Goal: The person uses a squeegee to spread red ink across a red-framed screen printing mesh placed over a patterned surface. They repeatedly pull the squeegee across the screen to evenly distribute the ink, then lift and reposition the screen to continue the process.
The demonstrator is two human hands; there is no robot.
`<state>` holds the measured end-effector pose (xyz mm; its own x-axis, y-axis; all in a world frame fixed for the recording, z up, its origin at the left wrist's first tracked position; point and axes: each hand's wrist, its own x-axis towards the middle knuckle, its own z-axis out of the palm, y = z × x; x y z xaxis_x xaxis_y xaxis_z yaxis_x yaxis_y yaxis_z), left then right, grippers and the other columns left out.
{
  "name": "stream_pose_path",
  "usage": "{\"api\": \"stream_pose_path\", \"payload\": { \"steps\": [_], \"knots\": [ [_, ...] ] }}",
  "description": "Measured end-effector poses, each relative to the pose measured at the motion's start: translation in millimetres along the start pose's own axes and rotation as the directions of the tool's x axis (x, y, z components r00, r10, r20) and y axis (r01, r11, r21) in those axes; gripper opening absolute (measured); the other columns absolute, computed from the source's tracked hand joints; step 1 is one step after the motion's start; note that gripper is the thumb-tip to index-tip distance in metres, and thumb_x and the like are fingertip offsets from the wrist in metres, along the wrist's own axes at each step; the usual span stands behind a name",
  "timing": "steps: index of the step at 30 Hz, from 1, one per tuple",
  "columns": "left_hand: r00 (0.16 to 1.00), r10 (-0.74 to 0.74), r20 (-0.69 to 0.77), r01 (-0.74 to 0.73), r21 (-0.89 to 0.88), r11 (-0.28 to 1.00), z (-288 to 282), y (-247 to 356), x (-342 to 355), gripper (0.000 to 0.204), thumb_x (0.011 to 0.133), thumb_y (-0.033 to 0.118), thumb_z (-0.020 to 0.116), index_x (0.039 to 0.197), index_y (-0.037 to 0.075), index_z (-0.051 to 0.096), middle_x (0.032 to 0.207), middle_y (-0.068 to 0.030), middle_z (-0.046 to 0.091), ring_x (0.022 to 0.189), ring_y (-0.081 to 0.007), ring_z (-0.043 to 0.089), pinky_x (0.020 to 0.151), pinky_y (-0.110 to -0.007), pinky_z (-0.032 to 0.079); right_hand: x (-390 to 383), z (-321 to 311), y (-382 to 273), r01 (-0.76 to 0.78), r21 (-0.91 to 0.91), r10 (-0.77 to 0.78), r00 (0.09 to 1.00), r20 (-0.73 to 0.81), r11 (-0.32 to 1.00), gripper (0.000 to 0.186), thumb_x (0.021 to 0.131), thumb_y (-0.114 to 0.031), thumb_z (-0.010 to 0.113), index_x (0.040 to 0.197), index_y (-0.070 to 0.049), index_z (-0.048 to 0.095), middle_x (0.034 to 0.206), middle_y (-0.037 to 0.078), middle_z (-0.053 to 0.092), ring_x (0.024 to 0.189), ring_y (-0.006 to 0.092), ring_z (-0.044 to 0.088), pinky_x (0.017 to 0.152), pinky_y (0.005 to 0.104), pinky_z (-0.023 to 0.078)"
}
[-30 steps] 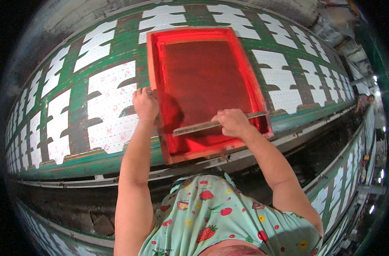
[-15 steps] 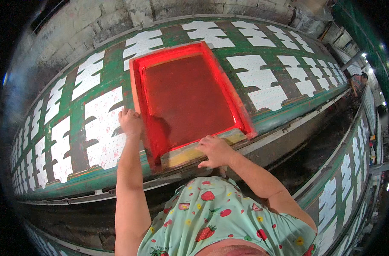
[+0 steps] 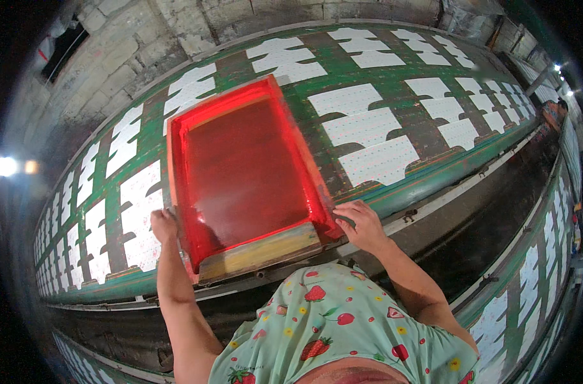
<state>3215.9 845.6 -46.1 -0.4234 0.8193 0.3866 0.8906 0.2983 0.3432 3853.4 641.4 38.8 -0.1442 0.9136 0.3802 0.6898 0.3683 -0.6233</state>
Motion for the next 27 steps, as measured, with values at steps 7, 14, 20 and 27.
{"api": "stream_pose_path", "payload": {
  "steps": [7, 14, 20, 27],
  "knots": [
    [0.921, -0.270, 0.280, 0.344, -0.263, 0.901, -1.0, -31.9, -39.8, 0.059, 0.108, 0.046, 0.075, 0.095, -0.011, 0.077, 0.084, -0.0174, 0.074, 0.073, -0.0218, 0.064, 0.072, -0.043, 0.054, 1.0, 14.4, 41.5, -0.190, 0.036, 0.190, 0.982, 0.007, 0.981, 0.031, 0.098, -0.017, 0.079, 0.127, -0.007, 0.078, 0.136, 0.016, 0.075, 0.129, 0.0408, 0.068, 0.115, 0.0516, 0.054],
    [0.926, -0.195, 0.324, 0.365, -0.627, 0.688, -13.2, 5.8, -62.4, 0.031, 0.098, 0.019, 0.086, 0.115, -0.007, 0.080, 0.101, -0.0099, 0.080, 0.089, -0.0194, 0.070, 0.083, -0.038, 0.057, 36.4, 61.6, 30.9, -0.321, -0.044, 0.323, 0.942, 0.092, 0.946, 0.067, 0.094, -0.024, 0.085, 0.155, -0.008, 0.062, 0.146, 0.022, 0.069, 0.133, 0.0471, 0.065, 0.117, 0.0541, 0.051],
    [0.930, -0.199, 0.309, 0.353, -0.603, 0.715, -13.7, 5.5, -66.3, 0.027, 0.094, 0.005, 0.084, 0.118, -0.005, 0.077, 0.103, -0.0089, 0.080, 0.089, -0.0183, 0.070, 0.084, -0.036, 0.057, 62.4, 80.8, 20.2, -0.450, -0.156, 0.459, 0.888, 0.026, 0.880, 0.074, 0.091, -0.016, 0.085, 0.159, -0.011, 0.057, 0.135, 0.022, 0.071, 0.126, 0.0461, 0.067, 0.109, 0.0557, 0.055],
    [0.904, -0.184, 0.386, 0.413, -0.679, 0.607, -10.7, -0.7, -65.9, 0.027, 0.096, 0.008, 0.084, 0.118, -0.005, 0.075, 0.102, -0.0078, 0.077, 0.087, -0.0166, 0.068, 0.082, -0.035, 0.057, 75.6, 83.5, 13.2, -0.447, -0.188, 0.443, 0.894, -0.062, 0.875, 0.057, 0.086, -0.006, 0.076, 0.142, -0.016, 0.071, 0.115, 0.018, 0.073, 0.108, 0.0421, 0.072, 0.093, 0.0530, 0.061]
  ]
}}
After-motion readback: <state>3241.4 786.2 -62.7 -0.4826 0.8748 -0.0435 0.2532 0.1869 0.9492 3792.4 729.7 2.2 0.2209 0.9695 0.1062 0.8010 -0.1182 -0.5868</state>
